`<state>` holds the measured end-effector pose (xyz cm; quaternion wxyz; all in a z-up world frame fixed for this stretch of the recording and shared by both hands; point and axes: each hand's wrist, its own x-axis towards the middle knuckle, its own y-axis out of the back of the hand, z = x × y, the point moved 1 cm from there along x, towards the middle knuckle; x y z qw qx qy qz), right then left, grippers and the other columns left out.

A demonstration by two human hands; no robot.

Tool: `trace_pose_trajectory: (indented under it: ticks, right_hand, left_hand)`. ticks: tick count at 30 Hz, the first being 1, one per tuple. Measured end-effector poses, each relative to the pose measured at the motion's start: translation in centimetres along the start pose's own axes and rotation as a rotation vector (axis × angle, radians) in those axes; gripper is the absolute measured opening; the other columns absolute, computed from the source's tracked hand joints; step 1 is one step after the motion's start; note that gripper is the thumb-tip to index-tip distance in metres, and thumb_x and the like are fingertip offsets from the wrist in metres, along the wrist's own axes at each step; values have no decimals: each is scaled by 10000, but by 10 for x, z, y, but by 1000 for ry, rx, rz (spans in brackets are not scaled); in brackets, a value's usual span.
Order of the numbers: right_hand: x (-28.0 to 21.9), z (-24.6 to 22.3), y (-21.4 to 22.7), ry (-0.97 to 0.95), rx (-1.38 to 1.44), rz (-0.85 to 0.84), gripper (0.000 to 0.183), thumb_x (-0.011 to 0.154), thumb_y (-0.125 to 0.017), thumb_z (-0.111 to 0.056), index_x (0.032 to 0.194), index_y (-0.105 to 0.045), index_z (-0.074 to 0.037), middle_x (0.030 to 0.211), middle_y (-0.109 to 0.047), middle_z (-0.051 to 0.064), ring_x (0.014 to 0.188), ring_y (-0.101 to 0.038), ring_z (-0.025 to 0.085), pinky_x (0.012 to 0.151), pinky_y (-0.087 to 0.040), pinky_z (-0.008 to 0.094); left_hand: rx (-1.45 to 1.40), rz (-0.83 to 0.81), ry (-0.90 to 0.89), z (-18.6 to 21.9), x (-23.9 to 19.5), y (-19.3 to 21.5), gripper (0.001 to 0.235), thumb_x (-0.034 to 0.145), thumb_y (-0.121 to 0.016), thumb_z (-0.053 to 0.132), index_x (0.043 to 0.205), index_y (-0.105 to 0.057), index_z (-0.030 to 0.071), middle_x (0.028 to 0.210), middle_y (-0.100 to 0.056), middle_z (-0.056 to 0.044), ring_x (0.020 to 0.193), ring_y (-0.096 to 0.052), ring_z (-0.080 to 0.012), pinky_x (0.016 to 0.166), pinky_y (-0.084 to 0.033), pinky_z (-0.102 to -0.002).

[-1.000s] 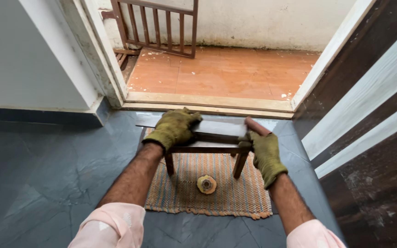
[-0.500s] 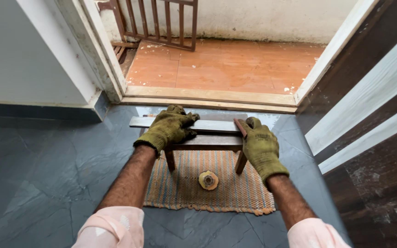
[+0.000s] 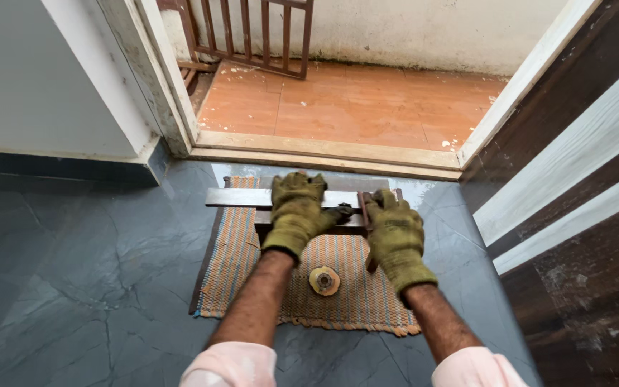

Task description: The person sands a small wooden stool using a sanding block. They hold the stool steady with one hand and sand the top surface with the other, working on different sections of the stool.

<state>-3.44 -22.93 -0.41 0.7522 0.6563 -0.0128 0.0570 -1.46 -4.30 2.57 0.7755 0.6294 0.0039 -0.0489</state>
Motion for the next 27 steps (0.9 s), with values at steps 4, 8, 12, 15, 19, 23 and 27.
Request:
trace_pose_trajectory:
  ticks: [4, 8, 12, 15, 19, 23, 27]
  right_hand:
    - [9, 0, -2, -134, 181, -75, 358, 1134, -494, -240, 1464, -567, -357, 1288, -644, 51, 1008, -636, 219, 903, -584, 439]
    - [15, 2, -6, 78, 17, 15, 696, 1035, -459, -44, 1549, -482, -513, 1485, -541, 77, 968, -622, 227, 749, -613, 383]
    - [17, 7, -7, -159, 226, 2, 352, 1119, -454, -429, 1426, -560, -292, 1221, -669, 84, 1027, -630, 220, 917, -550, 425]
    - [14, 8, -2, -128, 208, 26, 418, 1067, -480, -412, 1469, -532, -311, 1281, -636, 107, 1038, -630, 247, 902, -556, 435]
    - [16, 8, 1, -224, 306, -56, 456, 1078, -499, -482, 1483, -541, -275, 1316, -635, 113, 1122, -608, 259, 983, -538, 438]
    - [20, 2, -10, 11, 32, 35, 484, 1017, -495, -415, 1484, -547, -296, 1506, -584, -7, 1245, -596, 222, 1142, -454, 434]
    - [26, 8, -27, 87, -69, 123, 633, 963, -378, -527, 1549, -464, -303, 1588, -465, 33, 1426, -434, 330, 1154, -342, 512]
  left_hand:
    - [-16, 41, -24, 9, 14, -19, 928, 872, -536, 805, 1556, -412, 191, 1623, -342, -162, 1525, -280, -338, 1264, -161, -532]
    - [9, 31, -69, 1, 22, -29, 963, 906, -467, 813, 1614, -371, 167, 1701, -293, -137, 1574, -253, -323, 1283, -167, -528]
    - [79, -6, -72, 3, 21, -28, 903, 918, -359, 841, 1602, -313, 254, 1719, -182, -112, 1590, -124, -337, 1277, -96, -549]
    - [95, -86, -69, 6, 19, -22, 905, 902, -330, 854, 1630, -229, 326, 1712, -156, -93, 1582, -90, -359, 1269, -71, -578]
    - [116, -88, -67, 9, 17, -16, 891, 921, -338, 843, 1642, -250, 327, 1726, -185, -104, 1596, -110, -357, 1280, -96, -586]
    - [99, -92, -41, 5, 17, -18, 885, 915, -364, 838, 1643, -261, 345, 1734, -193, -98, 1607, -106, -361, 1288, -94, -591]
    - [99, -79, -63, 11, 19, -20, 887, 914, -359, 845, 1641, -223, 355, 1728, -162, -107, 1596, -92, -355, 1282, -70, -583]
